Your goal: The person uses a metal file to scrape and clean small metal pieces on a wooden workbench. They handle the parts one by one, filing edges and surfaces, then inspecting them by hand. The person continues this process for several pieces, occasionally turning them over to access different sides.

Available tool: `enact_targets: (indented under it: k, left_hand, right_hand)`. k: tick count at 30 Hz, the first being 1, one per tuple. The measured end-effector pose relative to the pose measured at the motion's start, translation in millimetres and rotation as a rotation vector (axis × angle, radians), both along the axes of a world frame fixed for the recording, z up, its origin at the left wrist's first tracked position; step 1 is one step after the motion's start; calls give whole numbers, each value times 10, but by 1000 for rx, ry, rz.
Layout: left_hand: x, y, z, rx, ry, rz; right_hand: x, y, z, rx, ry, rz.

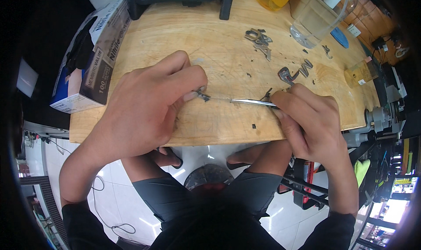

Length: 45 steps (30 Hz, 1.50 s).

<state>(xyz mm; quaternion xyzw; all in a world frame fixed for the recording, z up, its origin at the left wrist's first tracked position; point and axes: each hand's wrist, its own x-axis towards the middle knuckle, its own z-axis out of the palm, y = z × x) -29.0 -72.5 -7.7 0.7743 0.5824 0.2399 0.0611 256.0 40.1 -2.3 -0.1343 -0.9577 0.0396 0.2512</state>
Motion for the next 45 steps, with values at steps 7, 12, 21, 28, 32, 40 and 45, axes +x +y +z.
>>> enact_targets:
  k: [7, 12, 21, 28, 32, 40, 45]
  left_hand:
    - [10, 3, 9, -21, 17, 14]
    - [1, -4, 2, -9, 10, 8]
    - [-9, 4, -18, 5, -2, -7]
    - [-16, 11, -28, 11, -8, -8]
    - [-23, 3, -46, 31, -30, -17]
    - [-17, 1, -16, 11, -16, -13]
    - [6, -8, 11, -12, -1, 14]
  right_hand:
    - [-3, 3, -13, 0, 2, -12]
    - [2, 5, -9, -5, -4, -6]
    - [-19, -4, 6, -6, -19, -12]
    - [-23, -14, 76, -37, -76, -30]
    - [-11, -3, 64, -61, -74, -19]
    - [-9, 4, 60, -93, -61, -8]
    - [23, 27, 66, -84, -69, -9]
